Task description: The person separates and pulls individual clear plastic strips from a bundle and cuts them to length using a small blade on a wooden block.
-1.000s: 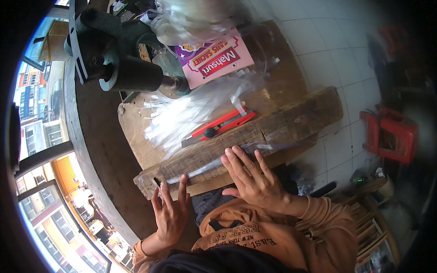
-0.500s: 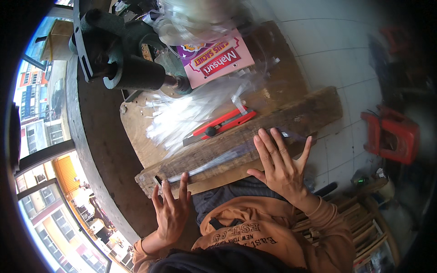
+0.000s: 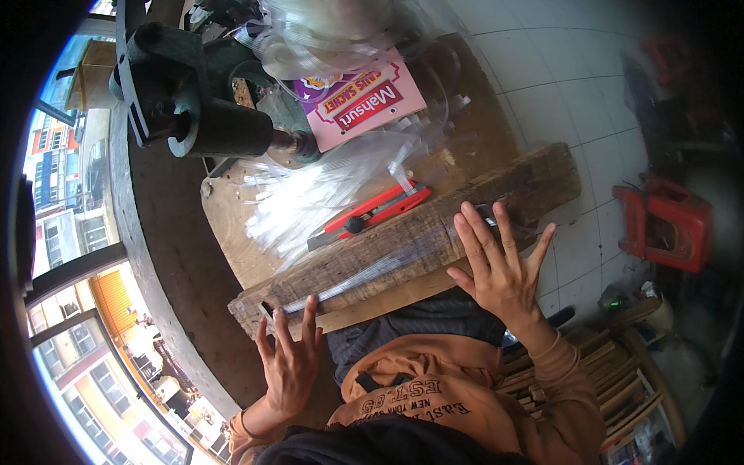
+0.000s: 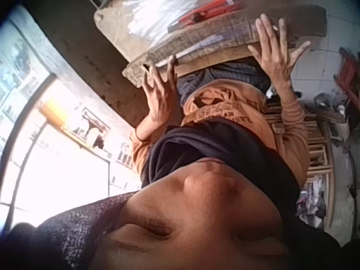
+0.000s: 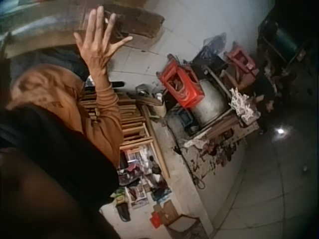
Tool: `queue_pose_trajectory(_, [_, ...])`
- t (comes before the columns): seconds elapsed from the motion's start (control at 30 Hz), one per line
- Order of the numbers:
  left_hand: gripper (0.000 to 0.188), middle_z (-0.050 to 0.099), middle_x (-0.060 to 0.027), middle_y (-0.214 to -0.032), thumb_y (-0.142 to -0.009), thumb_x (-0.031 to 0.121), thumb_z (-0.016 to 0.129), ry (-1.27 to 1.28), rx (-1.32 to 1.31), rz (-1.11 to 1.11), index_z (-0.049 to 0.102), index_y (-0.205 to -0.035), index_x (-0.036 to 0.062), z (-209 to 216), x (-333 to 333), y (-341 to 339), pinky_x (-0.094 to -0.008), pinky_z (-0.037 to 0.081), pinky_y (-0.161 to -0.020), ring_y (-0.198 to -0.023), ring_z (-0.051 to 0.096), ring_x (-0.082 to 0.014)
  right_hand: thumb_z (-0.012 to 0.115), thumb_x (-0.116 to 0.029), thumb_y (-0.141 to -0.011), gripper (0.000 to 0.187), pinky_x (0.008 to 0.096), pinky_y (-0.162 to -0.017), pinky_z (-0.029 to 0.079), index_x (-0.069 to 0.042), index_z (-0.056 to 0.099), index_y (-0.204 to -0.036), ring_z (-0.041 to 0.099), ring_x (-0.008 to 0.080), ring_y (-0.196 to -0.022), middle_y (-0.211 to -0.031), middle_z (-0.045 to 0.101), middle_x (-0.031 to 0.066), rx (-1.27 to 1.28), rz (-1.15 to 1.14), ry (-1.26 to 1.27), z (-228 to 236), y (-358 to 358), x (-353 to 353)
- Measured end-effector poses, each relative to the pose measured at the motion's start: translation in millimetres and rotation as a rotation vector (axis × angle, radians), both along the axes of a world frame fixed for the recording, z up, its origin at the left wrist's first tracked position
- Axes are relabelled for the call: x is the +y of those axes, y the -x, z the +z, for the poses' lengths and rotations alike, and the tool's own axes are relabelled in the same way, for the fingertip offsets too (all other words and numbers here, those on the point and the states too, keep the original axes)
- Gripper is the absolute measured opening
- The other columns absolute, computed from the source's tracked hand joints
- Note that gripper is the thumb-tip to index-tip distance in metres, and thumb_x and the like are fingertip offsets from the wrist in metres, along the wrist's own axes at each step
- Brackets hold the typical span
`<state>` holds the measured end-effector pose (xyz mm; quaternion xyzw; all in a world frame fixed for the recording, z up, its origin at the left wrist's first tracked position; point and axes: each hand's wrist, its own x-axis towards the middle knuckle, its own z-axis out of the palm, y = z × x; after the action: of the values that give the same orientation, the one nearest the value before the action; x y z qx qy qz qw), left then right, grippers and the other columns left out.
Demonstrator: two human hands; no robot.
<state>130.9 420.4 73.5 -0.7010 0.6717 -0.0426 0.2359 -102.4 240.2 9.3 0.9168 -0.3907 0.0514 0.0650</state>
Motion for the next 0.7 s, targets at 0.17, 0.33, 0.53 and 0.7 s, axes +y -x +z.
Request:
queue_pose_trajectory(0.17, [0.051, 0.052, -0.0233, -0.099, -0.084, 0.017, 0.054, 0.027, 0.014, 0.01, 0.044, -0.133, 0.0146, -1.7, -2.5, 1.5, -0.0448, 0.041, -0.092, -0.094, 0.057, -0.0281, 0.037, -0.055, -0.088, 0.057, 0.0697, -0.1, 0.001, -0.02, 0.042, -0.133, 0.029, 0.0237, -0.133, -0.139, 0.039, -0.0052, -0.047, 0.04, -0.019, -2.2, 3.2, -7.6])
queue_pose_trajectory(0.33, [0.055, 0.05, -0.018, -0.1, -0.082, 0.027, 0.061, 0.046, -0.013, 0.001, 0.043, -0.133, 0.0139, -3.7, 0.4, 1.7, -0.0462, 0.038, -0.094, -0.101, 0.05, -0.0251, 0.044, -0.052, -0.085, 0.055, 0.0693, -0.101, 0.003, -0.026, 0.04, -0.134, 0.025, 0.0233, -0.135, -0.14, 0.037, -0.0097, -0.087, 0.061, 0.017, -21.9, 13.8, -12.1])
queue_pose_trajectory(0.53, [0.057, 0.05, -0.0196, -0.1, -0.081, 0.027, 0.062, 0.108, -0.012, 0.017, 0.044, -0.133, 0.015, -5.5, 1.5, 3.6, -0.0454, 0.037, -0.095, -0.1, 0.051, -0.0244, 0.07, -0.035, -0.066, 0.073, 0.0674, -0.103, 0.002, -0.029, 0.041, -0.132, 0.024, 0.0216, -0.135, -0.14, 0.036, -0.0124, -0.145, 0.069, 0.014, -23.0, 13.7, -16.0])
queue_pose_trajectory(0.7, [0.057, 0.051, -0.021, -0.1, -0.079, 0.025, 0.063, 0.134, -0.032, 0.004, 0.045, -0.132, 0.0168, -7.6, 2.0, 2.0, -0.045, 0.038, -0.096, -0.096, 0.054, -0.0245, 0.072, -0.036, -0.063, 0.074, 0.0652, -0.104, 0.001, -0.026, 0.045, -0.13, 0.024, 0.0196, -0.135, -0.139, 0.038, -0.0115, -0.135, 0.087, 0.06, -24.0, 13.8, -18.1])
